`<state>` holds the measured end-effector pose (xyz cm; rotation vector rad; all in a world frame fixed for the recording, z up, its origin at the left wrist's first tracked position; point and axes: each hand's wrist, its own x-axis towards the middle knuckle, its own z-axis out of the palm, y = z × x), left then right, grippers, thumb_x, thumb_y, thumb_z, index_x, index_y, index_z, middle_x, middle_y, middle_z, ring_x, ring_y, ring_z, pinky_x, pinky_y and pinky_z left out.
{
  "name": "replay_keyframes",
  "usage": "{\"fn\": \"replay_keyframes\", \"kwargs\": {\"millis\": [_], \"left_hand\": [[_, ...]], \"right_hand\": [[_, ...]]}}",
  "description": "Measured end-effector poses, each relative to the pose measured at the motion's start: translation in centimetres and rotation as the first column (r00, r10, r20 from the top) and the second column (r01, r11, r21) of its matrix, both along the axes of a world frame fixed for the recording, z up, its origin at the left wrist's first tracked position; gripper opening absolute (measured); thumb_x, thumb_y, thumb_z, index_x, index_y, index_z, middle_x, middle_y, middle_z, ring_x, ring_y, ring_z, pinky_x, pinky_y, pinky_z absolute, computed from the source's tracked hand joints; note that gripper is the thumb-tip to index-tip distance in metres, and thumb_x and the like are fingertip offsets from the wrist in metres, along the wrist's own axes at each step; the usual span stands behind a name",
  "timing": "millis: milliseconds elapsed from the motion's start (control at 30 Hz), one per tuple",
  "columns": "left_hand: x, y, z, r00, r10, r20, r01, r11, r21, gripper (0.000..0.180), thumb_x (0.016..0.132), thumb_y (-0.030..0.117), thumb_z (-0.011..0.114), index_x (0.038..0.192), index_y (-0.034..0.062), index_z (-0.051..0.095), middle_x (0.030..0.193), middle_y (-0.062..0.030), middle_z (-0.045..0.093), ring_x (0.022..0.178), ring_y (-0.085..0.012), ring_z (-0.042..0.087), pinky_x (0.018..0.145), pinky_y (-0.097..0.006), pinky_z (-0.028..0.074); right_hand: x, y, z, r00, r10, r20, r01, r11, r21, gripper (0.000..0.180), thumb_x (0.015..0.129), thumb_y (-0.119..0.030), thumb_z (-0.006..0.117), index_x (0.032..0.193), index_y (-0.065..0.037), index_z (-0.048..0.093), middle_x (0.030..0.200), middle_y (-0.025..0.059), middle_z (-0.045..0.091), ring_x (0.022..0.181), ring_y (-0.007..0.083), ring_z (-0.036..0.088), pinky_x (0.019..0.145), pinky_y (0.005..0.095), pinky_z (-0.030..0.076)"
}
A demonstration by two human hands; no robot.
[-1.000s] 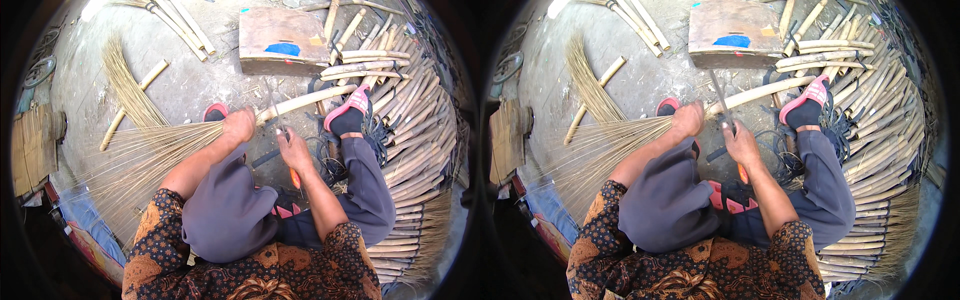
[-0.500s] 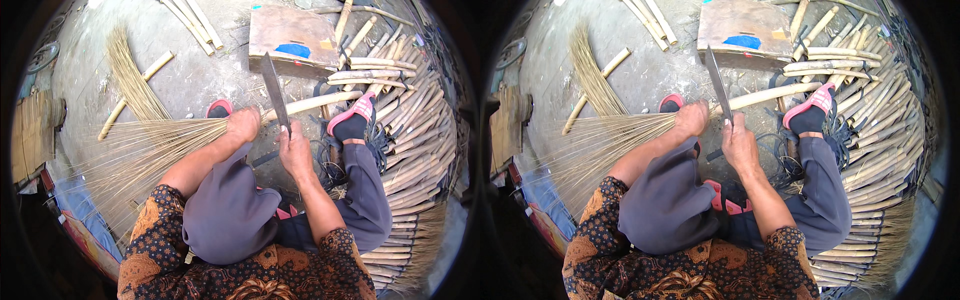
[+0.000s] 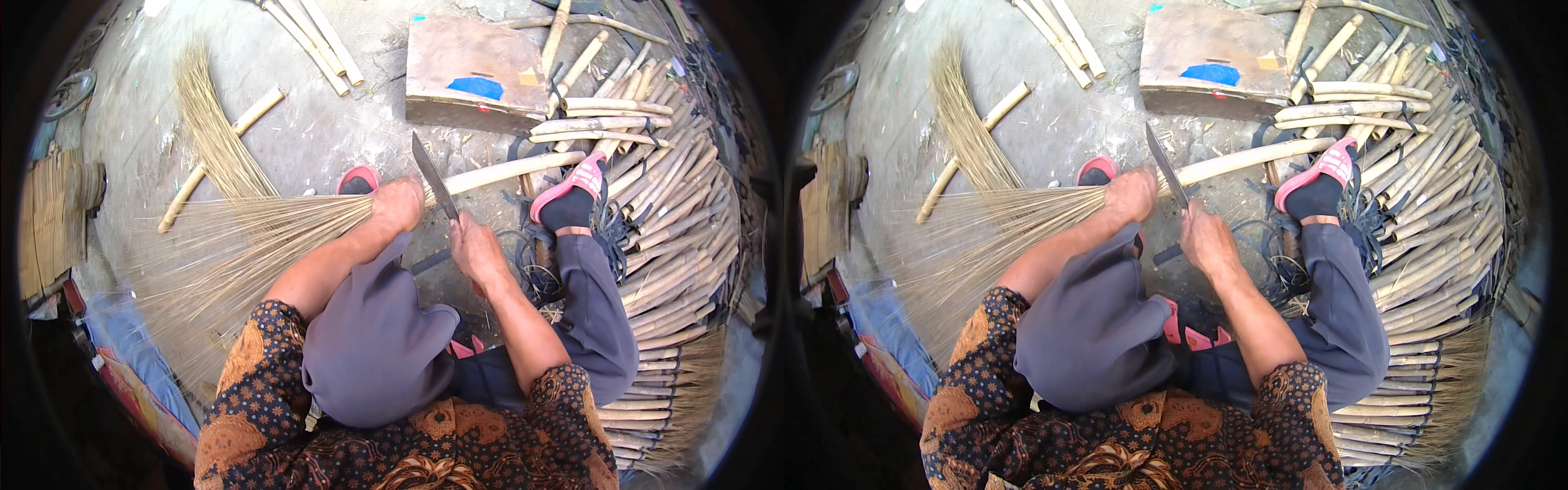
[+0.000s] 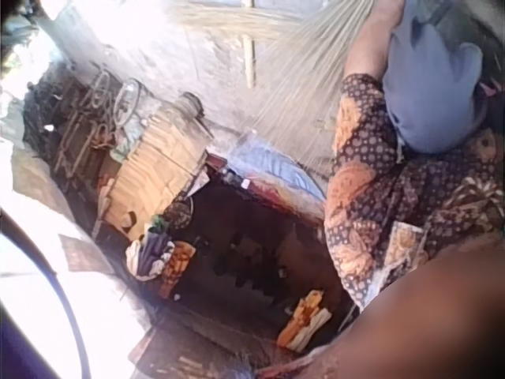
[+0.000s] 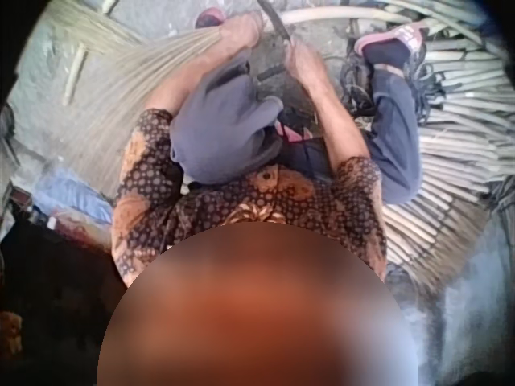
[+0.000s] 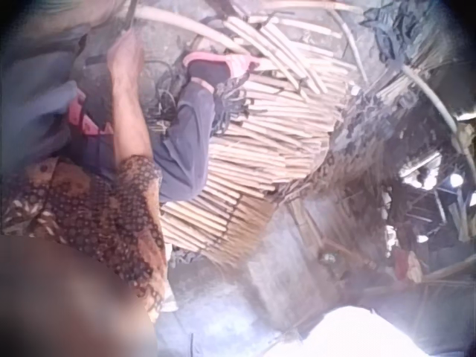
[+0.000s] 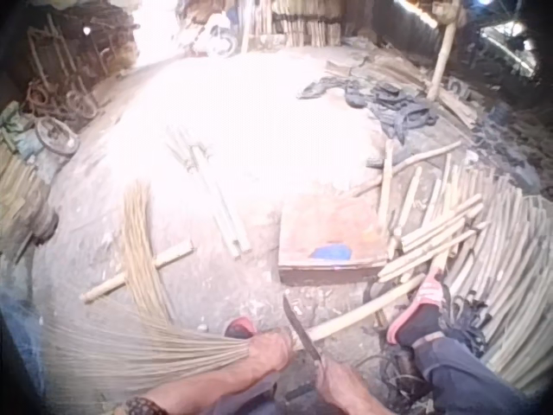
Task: The person sits on the floor and assembles a broom by bundling straw, inserting a bamboo handle, and securing it with a hammer and wire. They then place the finished broom aside and begin a second broom.
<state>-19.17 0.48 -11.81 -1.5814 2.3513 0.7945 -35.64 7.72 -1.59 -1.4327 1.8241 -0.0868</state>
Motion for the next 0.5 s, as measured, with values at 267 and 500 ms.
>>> {"fn": "replay_keyframes", "kwargs": {"millis": [267,500], "left_hand": [[-0.1,-0.1,0.0,0.999,0.037,0.004,-0.037,0.999,0.028,0.027,0.094,0.01,0.052,0.11,-0.0047,0.067,0.105,-0.024,0.076,0.099,-0.0365,0.077,0.086,-0.045,0.062],[-0.1,-0.2,0.3,1.0,0.024,0.013,-0.025,0.998,0.051,0.027,0.093,0.01,0.056,0.113,-0.0058,0.064,0.102,-0.027,0.076,0.097,-0.0386,0.077,0.083,-0.046,0.062]], "right_hand": [[0.1,0.8,-0.4,0.993,-0.114,0.019,0.115,0.993,-0.037,0.025,0.108,-0.025,0.047,0.116,-0.001,0.054,0.086,0.0361,0.069,0.09,0.0571,0.068,0.081,0.0635,0.052],[0.1,2.1,-1.5,0.997,-0.08,-0.015,0.08,0.996,0.025,0.027,0.109,-0.027,0.047,0.112,-0.001,0.054,0.085,0.0366,0.068,0.089,0.0578,0.067,0.081,0.0644,0.051]]}}
